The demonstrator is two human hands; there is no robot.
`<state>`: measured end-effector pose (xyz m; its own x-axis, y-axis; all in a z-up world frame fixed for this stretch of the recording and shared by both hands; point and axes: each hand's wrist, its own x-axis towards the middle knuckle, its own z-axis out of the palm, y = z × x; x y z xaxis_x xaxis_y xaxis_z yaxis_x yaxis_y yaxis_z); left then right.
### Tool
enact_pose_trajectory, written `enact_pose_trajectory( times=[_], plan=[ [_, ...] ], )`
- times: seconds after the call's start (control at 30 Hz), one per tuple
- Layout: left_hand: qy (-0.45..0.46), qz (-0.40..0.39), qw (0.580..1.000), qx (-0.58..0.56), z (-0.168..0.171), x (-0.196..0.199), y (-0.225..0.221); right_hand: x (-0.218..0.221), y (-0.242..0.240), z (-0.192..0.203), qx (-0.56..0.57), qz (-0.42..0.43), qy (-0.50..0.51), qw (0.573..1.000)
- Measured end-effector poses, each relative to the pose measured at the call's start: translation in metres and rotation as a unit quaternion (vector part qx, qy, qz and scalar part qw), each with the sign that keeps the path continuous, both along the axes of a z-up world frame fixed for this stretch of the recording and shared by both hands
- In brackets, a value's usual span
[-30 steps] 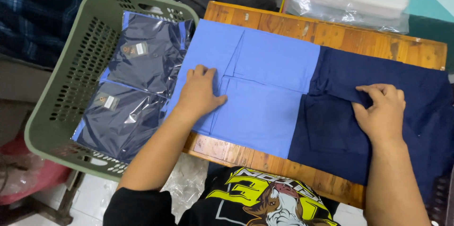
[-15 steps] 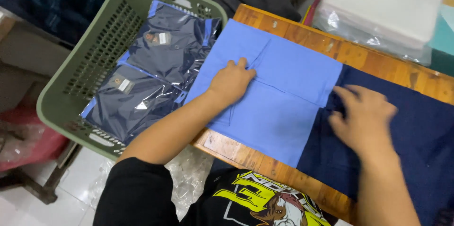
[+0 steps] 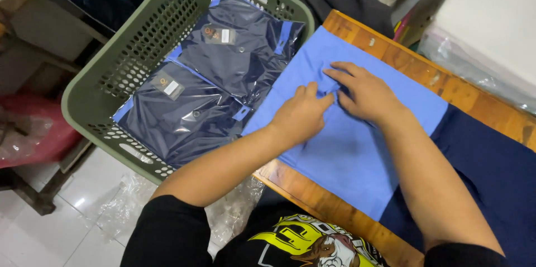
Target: The person puts a folded blue shirt into a plastic bag, places the bagged shirt into a basket, and then folds another blue shirt on a wooden table.
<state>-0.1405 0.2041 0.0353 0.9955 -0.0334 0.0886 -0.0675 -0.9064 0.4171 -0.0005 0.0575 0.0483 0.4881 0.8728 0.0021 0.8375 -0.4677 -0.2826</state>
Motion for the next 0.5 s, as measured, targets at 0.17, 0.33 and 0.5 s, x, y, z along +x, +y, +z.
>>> enact_pose_trajectory(
  times=[0.17,0.33,0.5],
  plan=[
    [0.087,-0.027,0.995,-0.034,0.002,-0.007,0.007,-0.001,0.005,0.004,0.040,0.027,0.081,0.996],
    [0.017,-0.032,0.998,-0.042,-0.009,0.002,0.045,0.009,0.027,0.017,0.010,0.015,0.031,0.999],
    [0.057,-0.016,0.995,-0.084,0.045,0.000,0.109,0.023,0.077,0.039,-0.048,0.017,-0.073,0.996]
  ],
)
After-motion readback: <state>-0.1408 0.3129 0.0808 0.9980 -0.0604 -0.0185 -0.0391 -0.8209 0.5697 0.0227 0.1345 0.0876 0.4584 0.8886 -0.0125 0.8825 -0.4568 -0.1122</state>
